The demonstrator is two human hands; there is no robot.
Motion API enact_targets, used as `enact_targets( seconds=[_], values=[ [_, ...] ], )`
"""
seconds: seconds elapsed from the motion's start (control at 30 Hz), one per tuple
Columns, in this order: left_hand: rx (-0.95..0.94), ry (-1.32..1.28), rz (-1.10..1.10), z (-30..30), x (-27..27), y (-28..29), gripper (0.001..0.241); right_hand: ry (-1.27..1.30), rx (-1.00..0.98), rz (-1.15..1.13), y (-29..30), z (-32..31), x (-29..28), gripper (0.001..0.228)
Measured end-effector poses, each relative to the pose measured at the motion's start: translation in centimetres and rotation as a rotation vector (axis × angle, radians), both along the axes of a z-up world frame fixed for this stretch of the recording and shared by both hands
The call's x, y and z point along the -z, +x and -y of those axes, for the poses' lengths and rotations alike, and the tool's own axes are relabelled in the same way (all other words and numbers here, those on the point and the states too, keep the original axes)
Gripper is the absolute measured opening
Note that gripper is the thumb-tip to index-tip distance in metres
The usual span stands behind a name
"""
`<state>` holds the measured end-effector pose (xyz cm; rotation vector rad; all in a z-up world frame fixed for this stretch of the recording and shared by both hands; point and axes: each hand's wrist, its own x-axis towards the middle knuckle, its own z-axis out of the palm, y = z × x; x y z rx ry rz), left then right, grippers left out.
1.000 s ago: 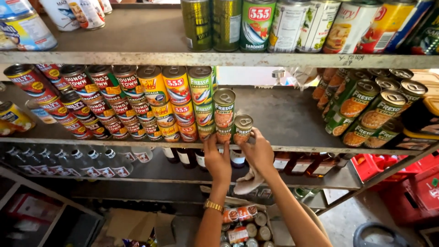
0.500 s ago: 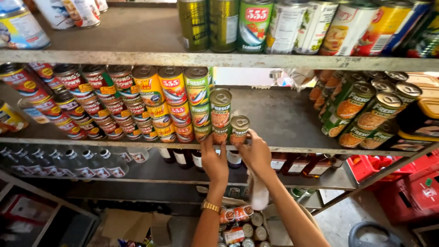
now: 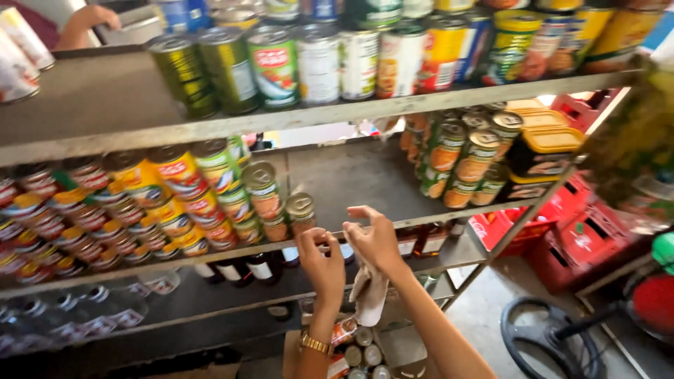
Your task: Wiping canned goods with a cloth and arranging them on shelves.
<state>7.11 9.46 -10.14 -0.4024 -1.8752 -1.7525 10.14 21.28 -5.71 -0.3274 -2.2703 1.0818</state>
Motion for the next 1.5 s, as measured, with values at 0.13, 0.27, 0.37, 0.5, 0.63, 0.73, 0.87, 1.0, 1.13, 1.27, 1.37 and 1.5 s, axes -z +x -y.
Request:
enact_targets(
  seconds=[0.13,0.27,0.37,0.5,0.63,0.73,0.87,1.0,1.13,1.27,1.37,1.5],
  values=[
    [0.158,0.009,-0.082,-4.9,-3.3,1.7,0.014,-0.068,0.087,-0.041,3.8,-4.8,-2.6,0.036],
    [0.355,-0.07,-0.038,-10.4,-4.5,3.1,0.013,-0.178,0.25,-0.085,6.9,-10.2,-2.6,0.031],
    [0.481,-0.085,-0.003,-14.3,-5.3,4.2,0.01,-0.156,0.323,-0.144,8.7,-14.7,-1.5,0.03],
    [0.413,-0.1,-0.187,-18.6,-5.2,4.2,0.016,-0.061,0.359,-0.199,10.1,-17.7,-1.9,0.03],
    [0.419,-0.073,-0.197,-21.1,-6.4,4.0,0.021,-0.033,0.41,-0.245,10.0,-19.2,-3.3,0.034],
    [0.512,-0.084,0.061,-22.6,-6.6,2.8,0.026,-0.032,0.432,-0.283,9.2,-19.7,-3.5,0.037],
    [0.369,-0.044,-0.143,-24.6,-6.2,-0.3,0.043,-0.045,0.46,-0.254,7.8,-19.7,-3.3,0.031],
    [0.455,-0.037,-0.176,-24.6,-8.2,-0.7,0.065,-0.069,0.529,-0.253,7.0,-18.4,-3.7,0.034],
    [0.344,-0.063,-0.188,-25.2,-7.0,-0.1,0.049,0.022,0.599,-0.316,6.1,-19.1,-3.8,0.045],
    [0.457,-0.019,-0.11,-25.1,-6.6,1.4,0.023,0.005,0.518,-0.299,5.4,-19.5,-3.5,0.057],
    [0.517,-0.005,-0.127,-24.6,-7.0,2.0,0.025,-0.03,0.502,-0.26,5.4,-19.5,-3.2,0.054],
    [0.543,-0.022,-0.179,-24.1,-7.1,1.8,0.029,-0.007,0.535,-0.263,5.7,-18.8,-4.1,0.047]
  ],
)
